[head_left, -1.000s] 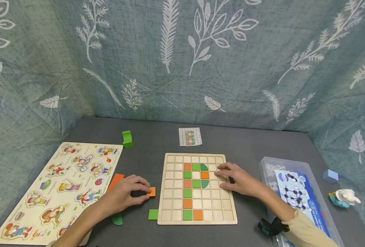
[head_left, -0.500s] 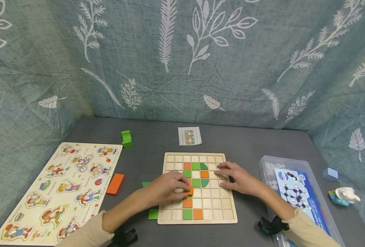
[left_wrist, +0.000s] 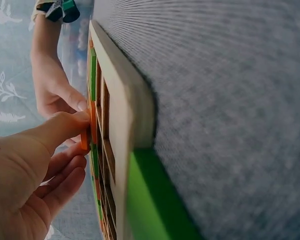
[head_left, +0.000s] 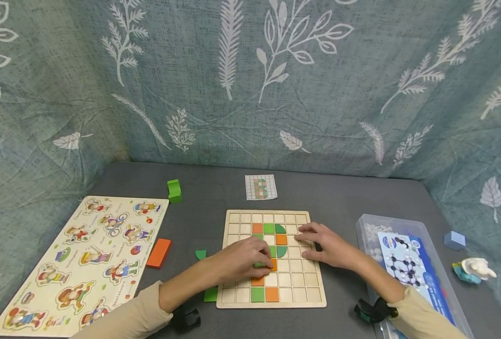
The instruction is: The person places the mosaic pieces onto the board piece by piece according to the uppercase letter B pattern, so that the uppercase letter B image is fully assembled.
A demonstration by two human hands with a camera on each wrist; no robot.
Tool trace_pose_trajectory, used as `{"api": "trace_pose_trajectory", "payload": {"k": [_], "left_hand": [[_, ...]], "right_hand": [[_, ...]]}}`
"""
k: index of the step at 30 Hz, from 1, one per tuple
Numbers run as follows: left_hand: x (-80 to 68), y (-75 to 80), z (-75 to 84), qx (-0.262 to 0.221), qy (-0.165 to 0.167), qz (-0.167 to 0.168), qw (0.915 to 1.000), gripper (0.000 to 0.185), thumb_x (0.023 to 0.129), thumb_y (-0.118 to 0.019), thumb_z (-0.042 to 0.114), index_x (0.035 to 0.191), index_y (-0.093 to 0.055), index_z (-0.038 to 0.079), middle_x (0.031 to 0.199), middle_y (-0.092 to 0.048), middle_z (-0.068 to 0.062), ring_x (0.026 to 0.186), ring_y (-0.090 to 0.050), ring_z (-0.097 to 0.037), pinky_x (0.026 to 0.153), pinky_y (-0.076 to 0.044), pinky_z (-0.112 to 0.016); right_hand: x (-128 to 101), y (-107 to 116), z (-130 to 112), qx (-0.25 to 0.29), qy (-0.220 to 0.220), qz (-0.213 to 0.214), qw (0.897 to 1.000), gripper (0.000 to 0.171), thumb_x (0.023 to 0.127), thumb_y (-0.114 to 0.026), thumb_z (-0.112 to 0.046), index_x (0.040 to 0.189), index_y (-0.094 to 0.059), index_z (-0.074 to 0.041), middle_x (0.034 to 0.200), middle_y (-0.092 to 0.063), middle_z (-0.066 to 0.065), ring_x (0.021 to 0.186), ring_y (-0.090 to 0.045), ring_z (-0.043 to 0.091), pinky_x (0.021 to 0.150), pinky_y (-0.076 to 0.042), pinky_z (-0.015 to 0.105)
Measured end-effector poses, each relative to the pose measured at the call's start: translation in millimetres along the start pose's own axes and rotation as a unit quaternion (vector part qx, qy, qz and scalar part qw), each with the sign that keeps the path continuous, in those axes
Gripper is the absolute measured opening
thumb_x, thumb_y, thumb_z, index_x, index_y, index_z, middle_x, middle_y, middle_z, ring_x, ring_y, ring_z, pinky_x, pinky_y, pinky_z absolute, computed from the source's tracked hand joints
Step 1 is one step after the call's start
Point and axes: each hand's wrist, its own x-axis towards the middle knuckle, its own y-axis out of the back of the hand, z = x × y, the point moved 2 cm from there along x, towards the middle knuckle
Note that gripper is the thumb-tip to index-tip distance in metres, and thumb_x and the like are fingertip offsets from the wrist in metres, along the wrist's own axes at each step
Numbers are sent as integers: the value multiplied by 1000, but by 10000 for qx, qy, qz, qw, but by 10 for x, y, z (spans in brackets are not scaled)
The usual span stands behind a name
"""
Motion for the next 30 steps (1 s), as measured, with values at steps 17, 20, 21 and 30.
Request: {"api": "trace_pose_trajectory", "payload": {"k": [17, 20, 21, 30], "left_hand": [[-350, 249, -81, -37, 964, 455, 9943, 20, 93, -66, 25, 111, -72, 19, 106, -60, 4, 95, -53, -10, 74, -49, -23], [-602, 387, -243, -353, 1595, 490, 9854, 25, 91, -69, 24, 115, -70, 17, 109, -60, 4, 98, -54, -11, 79, -51, -28], [-685, 424, -288, -403, 1787, 460, 9820, 26, 90, -69, 24, 115, -70, 16, 110, -60, 4, 100, -54, -12, 81, -51, -30], [-1134, 520, -413, -569, 2212, 350, 9729, 30, 87, -72, 20, 117, -68, 15, 113, -60, 2, 104, -58, -19, 85, -51, -37]], "right_hand": [[8, -11, 32, -15, -140, -48, 9999, 41, 90, -68, -20, 128, -63, -5, 133, -54, 18, 120, -53, 36, 93, -47, 50], [13, -11, 32, 3, -141, -54, 9999, 41, 90, -68, -20, 129, -62, -6, 134, -54, 17, 120, -52, 35, 93, -47, 50], [14, -11, 31, 5, -141, -59, 9999, 41, 90, -68, -20, 129, -62, -6, 134, -54, 17, 120, -52, 35, 93, -47, 50], [18, 1, 24, 25, -167, -56, 9998, 41, 90, -69, -19, 128, -63, -5, 133, -54, 18, 121, -52, 36, 94, -47, 50]]}}
